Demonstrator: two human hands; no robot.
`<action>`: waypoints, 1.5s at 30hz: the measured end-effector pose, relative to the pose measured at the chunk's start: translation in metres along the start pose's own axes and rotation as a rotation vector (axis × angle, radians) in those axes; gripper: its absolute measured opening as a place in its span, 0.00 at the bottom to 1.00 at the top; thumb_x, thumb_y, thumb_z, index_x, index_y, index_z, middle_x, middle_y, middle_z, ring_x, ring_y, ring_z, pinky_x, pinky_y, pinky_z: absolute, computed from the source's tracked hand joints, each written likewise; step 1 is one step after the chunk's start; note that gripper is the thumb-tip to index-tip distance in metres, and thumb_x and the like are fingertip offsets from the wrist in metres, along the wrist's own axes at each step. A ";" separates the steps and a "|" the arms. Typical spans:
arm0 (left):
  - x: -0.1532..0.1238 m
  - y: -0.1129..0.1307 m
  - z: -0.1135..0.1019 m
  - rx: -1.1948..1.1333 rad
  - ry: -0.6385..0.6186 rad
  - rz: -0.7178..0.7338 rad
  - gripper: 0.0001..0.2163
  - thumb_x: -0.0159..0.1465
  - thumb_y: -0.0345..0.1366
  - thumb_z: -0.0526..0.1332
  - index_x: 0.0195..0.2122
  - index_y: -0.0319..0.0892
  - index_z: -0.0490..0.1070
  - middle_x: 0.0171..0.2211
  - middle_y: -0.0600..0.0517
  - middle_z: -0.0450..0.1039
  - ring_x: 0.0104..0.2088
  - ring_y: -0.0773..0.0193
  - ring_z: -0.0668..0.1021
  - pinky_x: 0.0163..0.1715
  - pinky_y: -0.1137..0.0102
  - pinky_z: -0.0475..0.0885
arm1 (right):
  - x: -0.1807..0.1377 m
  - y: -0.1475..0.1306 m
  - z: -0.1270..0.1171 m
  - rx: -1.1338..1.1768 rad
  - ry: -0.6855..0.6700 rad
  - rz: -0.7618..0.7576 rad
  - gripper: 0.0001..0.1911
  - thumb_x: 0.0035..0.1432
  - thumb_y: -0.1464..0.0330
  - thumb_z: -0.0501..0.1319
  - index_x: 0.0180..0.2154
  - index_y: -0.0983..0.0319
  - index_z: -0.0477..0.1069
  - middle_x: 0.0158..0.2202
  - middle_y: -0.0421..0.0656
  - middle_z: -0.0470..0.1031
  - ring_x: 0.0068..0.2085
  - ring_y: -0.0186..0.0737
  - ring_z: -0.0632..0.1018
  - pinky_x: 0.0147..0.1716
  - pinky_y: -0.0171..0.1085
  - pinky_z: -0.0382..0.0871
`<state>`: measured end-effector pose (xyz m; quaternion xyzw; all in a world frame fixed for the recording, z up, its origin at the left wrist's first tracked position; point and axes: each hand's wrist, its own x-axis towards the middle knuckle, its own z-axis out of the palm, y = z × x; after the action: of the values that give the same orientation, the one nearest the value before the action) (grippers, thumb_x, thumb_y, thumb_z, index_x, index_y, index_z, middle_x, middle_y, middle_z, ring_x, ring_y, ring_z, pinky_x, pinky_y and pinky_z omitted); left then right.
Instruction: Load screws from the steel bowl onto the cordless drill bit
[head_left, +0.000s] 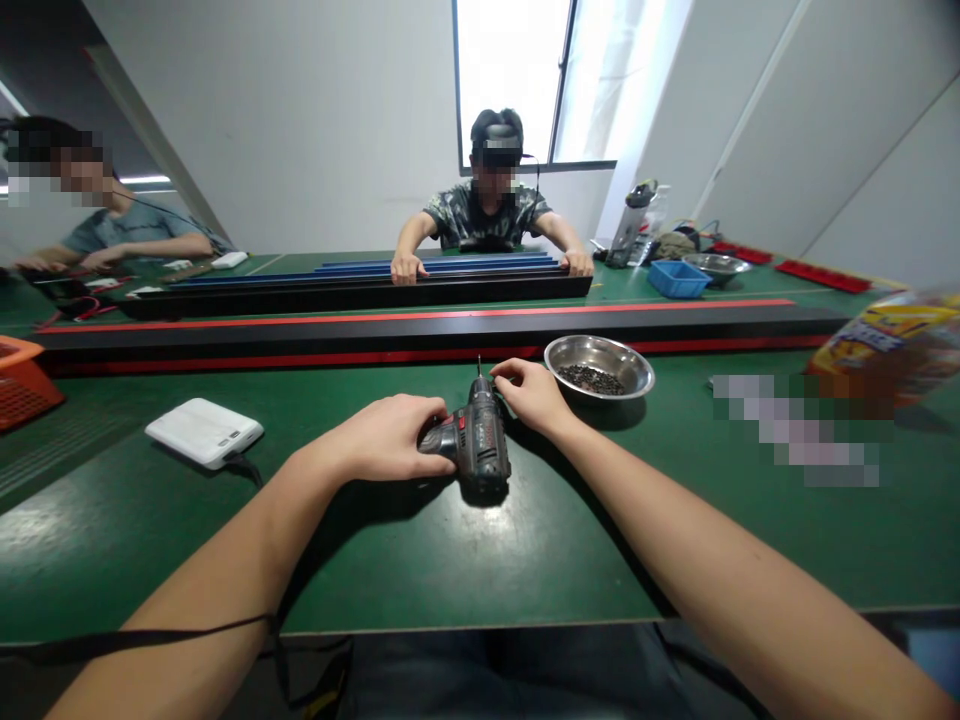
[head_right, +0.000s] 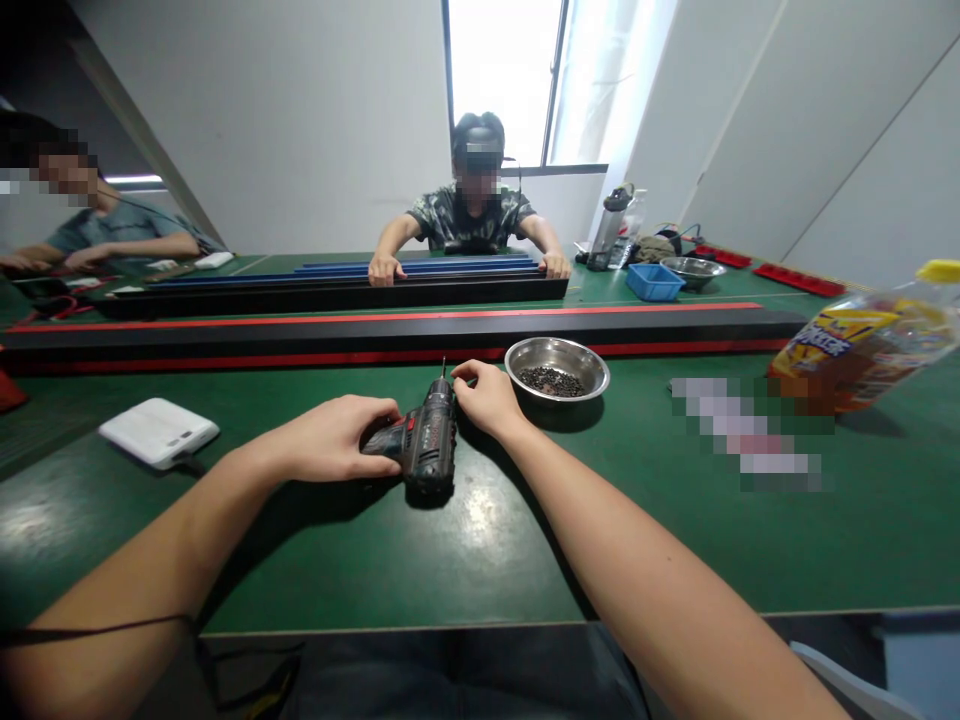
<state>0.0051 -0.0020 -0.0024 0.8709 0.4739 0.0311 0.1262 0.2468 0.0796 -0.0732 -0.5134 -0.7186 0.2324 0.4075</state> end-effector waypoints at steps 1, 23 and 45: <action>0.000 -0.001 0.000 0.020 0.019 -0.003 0.21 0.59 0.56 0.67 0.44 0.46 0.72 0.40 0.50 0.78 0.37 0.55 0.78 0.34 0.66 0.66 | 0.000 -0.001 0.000 0.000 -0.002 -0.003 0.09 0.62 0.73 0.63 0.41 0.61 0.82 0.42 0.44 0.85 0.43 0.43 0.84 0.49 0.39 0.75; 0.001 -0.004 0.003 0.072 0.049 0.035 0.18 0.63 0.53 0.65 0.45 0.46 0.71 0.43 0.48 0.78 0.42 0.52 0.80 0.38 0.65 0.70 | -0.005 -0.008 -0.002 -0.041 -0.014 -0.031 0.09 0.63 0.72 0.63 0.40 0.59 0.83 0.41 0.43 0.86 0.44 0.44 0.84 0.49 0.39 0.75; -0.001 0.003 -0.003 -0.025 0.042 0.049 0.18 0.60 0.53 0.67 0.40 0.44 0.71 0.37 0.50 0.77 0.35 0.57 0.78 0.32 0.67 0.66 | -0.012 -0.045 -0.050 -0.527 0.227 -0.175 0.15 0.70 0.65 0.57 0.46 0.64 0.81 0.46 0.53 0.82 0.48 0.52 0.79 0.53 0.45 0.70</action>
<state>0.0065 -0.0044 0.0013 0.8799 0.4544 0.0582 0.1263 0.2654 0.0474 -0.0153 -0.5604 -0.7455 -0.0570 0.3563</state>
